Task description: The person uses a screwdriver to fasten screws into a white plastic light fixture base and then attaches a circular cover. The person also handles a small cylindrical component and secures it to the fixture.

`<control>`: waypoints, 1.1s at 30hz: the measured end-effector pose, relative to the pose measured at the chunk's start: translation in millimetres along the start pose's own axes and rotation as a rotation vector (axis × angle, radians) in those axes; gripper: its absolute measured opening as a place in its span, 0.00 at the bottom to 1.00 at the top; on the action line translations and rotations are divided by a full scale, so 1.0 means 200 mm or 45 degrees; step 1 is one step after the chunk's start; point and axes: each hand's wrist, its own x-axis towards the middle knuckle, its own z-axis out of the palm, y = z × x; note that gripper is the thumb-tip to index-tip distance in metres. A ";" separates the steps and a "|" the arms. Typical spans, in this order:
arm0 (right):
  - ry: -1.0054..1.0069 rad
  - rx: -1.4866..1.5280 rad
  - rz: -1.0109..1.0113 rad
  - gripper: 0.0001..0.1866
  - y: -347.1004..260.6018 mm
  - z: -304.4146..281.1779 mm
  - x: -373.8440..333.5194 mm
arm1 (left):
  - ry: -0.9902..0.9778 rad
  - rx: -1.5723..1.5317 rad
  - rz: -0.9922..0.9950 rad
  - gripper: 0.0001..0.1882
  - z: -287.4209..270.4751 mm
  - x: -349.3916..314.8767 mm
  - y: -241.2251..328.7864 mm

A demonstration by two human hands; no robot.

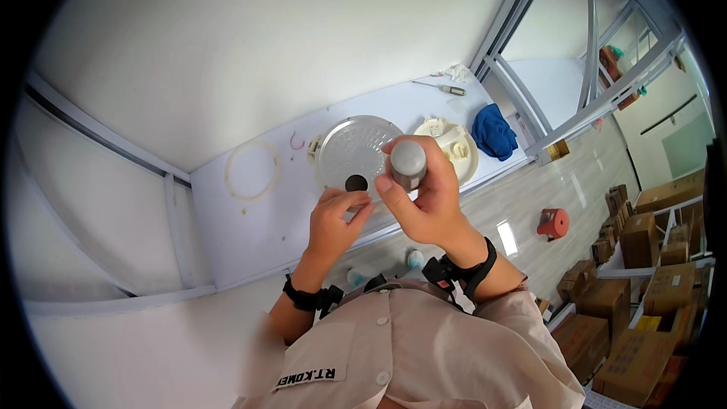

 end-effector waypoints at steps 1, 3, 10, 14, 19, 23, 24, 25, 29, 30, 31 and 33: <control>0.008 -0.058 0.011 0.19 0.01 -0.05 0.00 | -0.002 0.001 -0.010 0.10 0.00 0.01 0.01; 0.014 -0.165 0.031 0.17 0.05 -0.16 0.02 | 0.019 0.058 -0.020 0.09 0.02 0.03 0.04; 0.000 -0.094 0.273 0.13 0.26 -0.61 -0.01 | 0.167 0.248 0.083 0.11 0.23 0.22 0.30; -0.155 -0.138 0.274 0.13 0.35 -0.94 -0.01 | 0.145 0.155 0.074 0.11 0.52 0.35 0.44; -0.186 -0.123 0.263 0.13 0.50 -1.31 0.02 | -0.069 0.292 -0.063 0.17 0.95 0.45 0.42; -0.240 -0.126 0.354 0.12 0.55 -1.53 -0.01 | -0.225 0.453 -0.332 0.26 1.24 0.42 0.28; -0.245 -0.117 0.363 0.12 0.58 -1.57 -0.01 | -0.231 0.483 -0.372 0.27 1.30 0.42 0.24; -0.251 -0.107 0.373 0.12 0.61 -1.61 -0.02 | -0.237 0.514 -0.412 0.29 1.35 0.42 0.20; -0.292 -0.045 0.484 0.12 0.69 -1.70 -0.05 | -0.250 0.611 -0.525 0.32 1.48 0.40 0.11; -0.302 -0.046 0.503 0.12 0.69 -1.72 -0.05 | -0.246 0.620 -0.533 0.32 1.50 0.40 0.10; -0.312 -0.047 0.522 0.12 0.70 -1.73 -0.05 | -0.242 0.629 -0.542 0.33 1.52 0.39 0.09; -0.317 -0.056 0.524 0.11 0.71 -1.75 -0.05 | -0.246 0.635 -0.564 0.33 1.56 0.39 0.06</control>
